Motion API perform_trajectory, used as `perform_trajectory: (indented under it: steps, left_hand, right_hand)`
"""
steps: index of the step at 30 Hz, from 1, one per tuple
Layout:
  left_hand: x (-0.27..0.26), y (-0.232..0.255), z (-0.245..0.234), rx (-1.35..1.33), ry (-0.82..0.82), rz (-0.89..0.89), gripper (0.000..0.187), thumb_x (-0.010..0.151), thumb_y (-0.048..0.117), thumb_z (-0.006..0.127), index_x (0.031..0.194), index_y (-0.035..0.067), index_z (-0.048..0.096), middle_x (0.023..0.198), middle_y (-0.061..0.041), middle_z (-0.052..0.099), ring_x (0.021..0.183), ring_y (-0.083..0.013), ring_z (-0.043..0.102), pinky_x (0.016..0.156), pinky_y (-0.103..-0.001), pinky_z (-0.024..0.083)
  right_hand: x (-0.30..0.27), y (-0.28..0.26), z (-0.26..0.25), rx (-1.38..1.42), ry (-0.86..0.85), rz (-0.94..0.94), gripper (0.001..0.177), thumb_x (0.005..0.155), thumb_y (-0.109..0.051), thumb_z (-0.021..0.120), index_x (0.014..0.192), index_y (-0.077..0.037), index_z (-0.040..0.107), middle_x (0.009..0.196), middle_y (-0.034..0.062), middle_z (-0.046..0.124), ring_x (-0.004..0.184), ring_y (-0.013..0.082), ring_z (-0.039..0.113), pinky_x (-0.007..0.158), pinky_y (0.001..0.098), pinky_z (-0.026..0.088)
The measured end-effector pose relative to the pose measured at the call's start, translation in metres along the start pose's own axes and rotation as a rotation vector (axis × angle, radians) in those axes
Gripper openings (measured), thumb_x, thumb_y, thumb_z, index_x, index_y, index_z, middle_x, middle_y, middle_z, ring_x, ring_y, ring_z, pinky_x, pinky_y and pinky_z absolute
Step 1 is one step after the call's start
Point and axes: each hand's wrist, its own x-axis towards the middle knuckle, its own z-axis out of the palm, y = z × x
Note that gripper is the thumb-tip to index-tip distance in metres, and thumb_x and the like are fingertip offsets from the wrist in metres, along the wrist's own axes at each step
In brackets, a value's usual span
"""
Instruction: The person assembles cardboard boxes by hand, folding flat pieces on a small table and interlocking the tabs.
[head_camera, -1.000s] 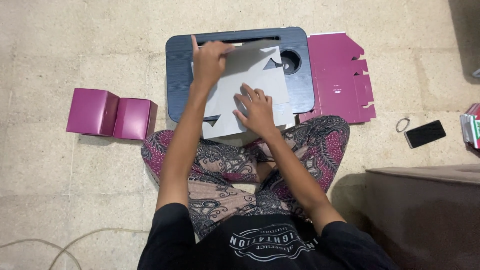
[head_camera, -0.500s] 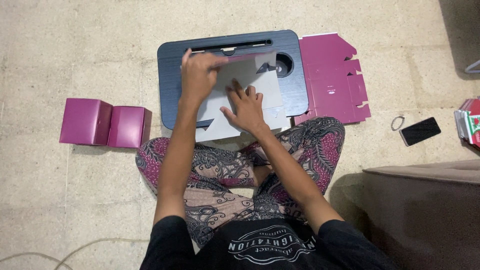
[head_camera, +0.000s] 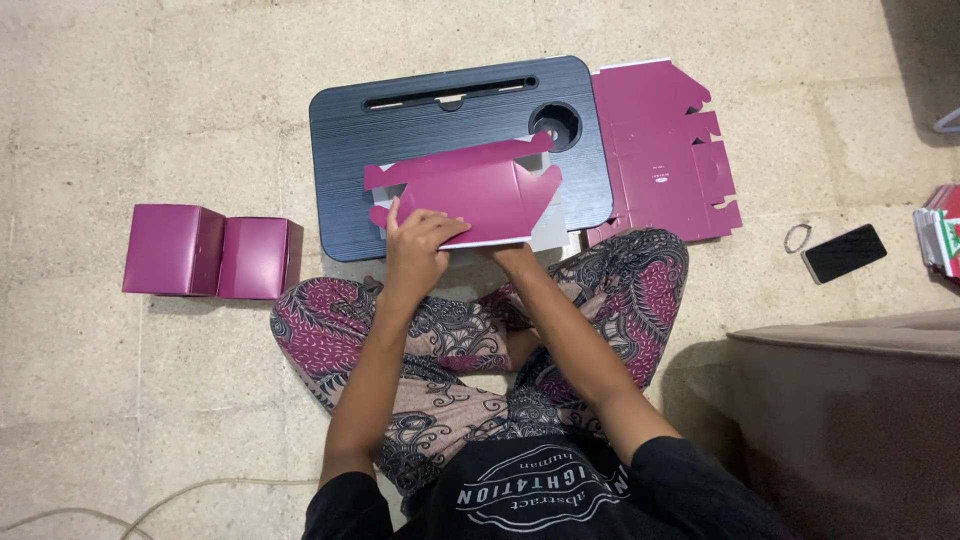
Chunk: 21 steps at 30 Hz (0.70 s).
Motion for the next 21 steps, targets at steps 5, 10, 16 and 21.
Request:
perform_trajectory:
  steps: [5,10,16,21]
  left_hand:
    - [-0.02,-0.016,0.022,-0.023,0.009,-0.019,0.039,0.082,-0.004,0.071,0.104,0.026,0.08,0.103,0.006,0.077,0.108,-0.0194,0.066,0.121,-0.062,0.016]
    - [-0.023,-0.017,0.023,-0.015,0.024,-0.019,0.038,0.083,-0.003,0.069,0.105,0.027,0.079,0.104,0.007,0.076,0.11,-0.0191,0.066,0.12,-0.06,0.016]
    - [-0.03,-0.007,0.028,0.097,-0.004,0.036,0.037,0.081,0.0,0.07,0.108,0.025,0.078,0.106,0.008,0.075,0.115,-0.0177,0.061,0.121,-0.066,0.01]
    - [-0.039,0.003,0.035,0.179,0.037,0.091,0.041,0.069,-0.005,0.072,0.099,0.021,0.079,0.098,0.004,0.074,0.109,-0.0239,0.062,0.119,-0.07,0.015]
  right_hand:
    - [-0.016,0.027,0.008,0.02,-0.141,0.037,0.053,0.084,-0.038,0.068,0.128,-0.008,0.066,0.121,0.0173,0.073,0.113,0.0362,0.066,0.108,0.0531,0.041]
    - [-0.069,-0.031,-0.068,-0.072,-0.383,-0.04,0.064,0.088,-0.049,0.065,0.133,-0.004,0.064,0.125,0.0232,0.07,0.118,0.0403,0.067,0.112,0.0622,0.037]
    - [-0.129,-0.131,-0.19,-0.04,-0.344,-0.294,0.06,0.097,-0.054,0.061,0.125,-0.002,0.067,0.107,0.0236,0.074,0.091,0.0372,0.076,0.095,0.0561,0.052]
    - [-0.042,-0.082,-0.125,-0.395,0.238,-0.425,0.057,0.094,-0.049,0.064,0.142,-0.018,0.06,0.144,0.0106,0.058,0.141,0.0399,0.044,0.11,0.0715,0.033]
